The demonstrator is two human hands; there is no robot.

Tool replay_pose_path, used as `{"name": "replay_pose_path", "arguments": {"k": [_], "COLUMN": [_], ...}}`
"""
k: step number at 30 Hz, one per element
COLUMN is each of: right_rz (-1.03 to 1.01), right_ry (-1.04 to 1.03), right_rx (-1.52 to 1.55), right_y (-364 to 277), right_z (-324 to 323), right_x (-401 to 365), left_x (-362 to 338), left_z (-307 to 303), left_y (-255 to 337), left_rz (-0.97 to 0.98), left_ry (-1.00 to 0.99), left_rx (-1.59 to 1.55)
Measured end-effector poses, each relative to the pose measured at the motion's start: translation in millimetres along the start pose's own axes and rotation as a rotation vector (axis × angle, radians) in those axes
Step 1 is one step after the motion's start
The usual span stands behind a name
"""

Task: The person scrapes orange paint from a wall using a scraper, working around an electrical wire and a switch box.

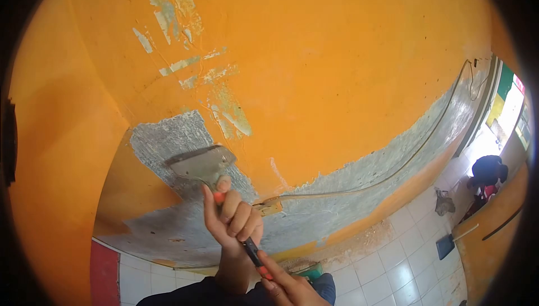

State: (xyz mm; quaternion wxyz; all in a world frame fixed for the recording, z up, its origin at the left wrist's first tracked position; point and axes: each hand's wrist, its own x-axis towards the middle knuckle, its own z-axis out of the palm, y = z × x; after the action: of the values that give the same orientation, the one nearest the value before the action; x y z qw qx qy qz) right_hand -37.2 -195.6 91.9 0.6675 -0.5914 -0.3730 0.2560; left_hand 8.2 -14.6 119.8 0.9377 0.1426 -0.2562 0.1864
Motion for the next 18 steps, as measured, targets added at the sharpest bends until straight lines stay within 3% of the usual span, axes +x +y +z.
{"name": "replay_pose_path", "arguments": {"k": [3, 9, 15, 18], "right_rz": [-0.154, 0.060, 0.116, -0.037], "right_ry": [0.072, -0.029, -0.091, 0.008], "right_rx": [-0.084, 0.062, 0.040, 0.162], "right_y": [7.2, 2.4, -10.6, 0.0], "right_z": [6.8, 0.2, -4.5, 7.1], "right_x": [3.8, -0.5, 13.5, 8.5], "left_x": [4.9, -1.8, 12.6, 1.4], "left_z": [-3.1, 1.0, 12.6, 10.4], "left_y": [2.7, 2.7, 9.4, 3.5], "left_rz": [-0.010, -0.005, 0.028, 0.000], "left_ry": [-0.011, 0.031, 0.005, 0.132], "left_rx": [0.023, 0.075, 0.111, 0.144]}}
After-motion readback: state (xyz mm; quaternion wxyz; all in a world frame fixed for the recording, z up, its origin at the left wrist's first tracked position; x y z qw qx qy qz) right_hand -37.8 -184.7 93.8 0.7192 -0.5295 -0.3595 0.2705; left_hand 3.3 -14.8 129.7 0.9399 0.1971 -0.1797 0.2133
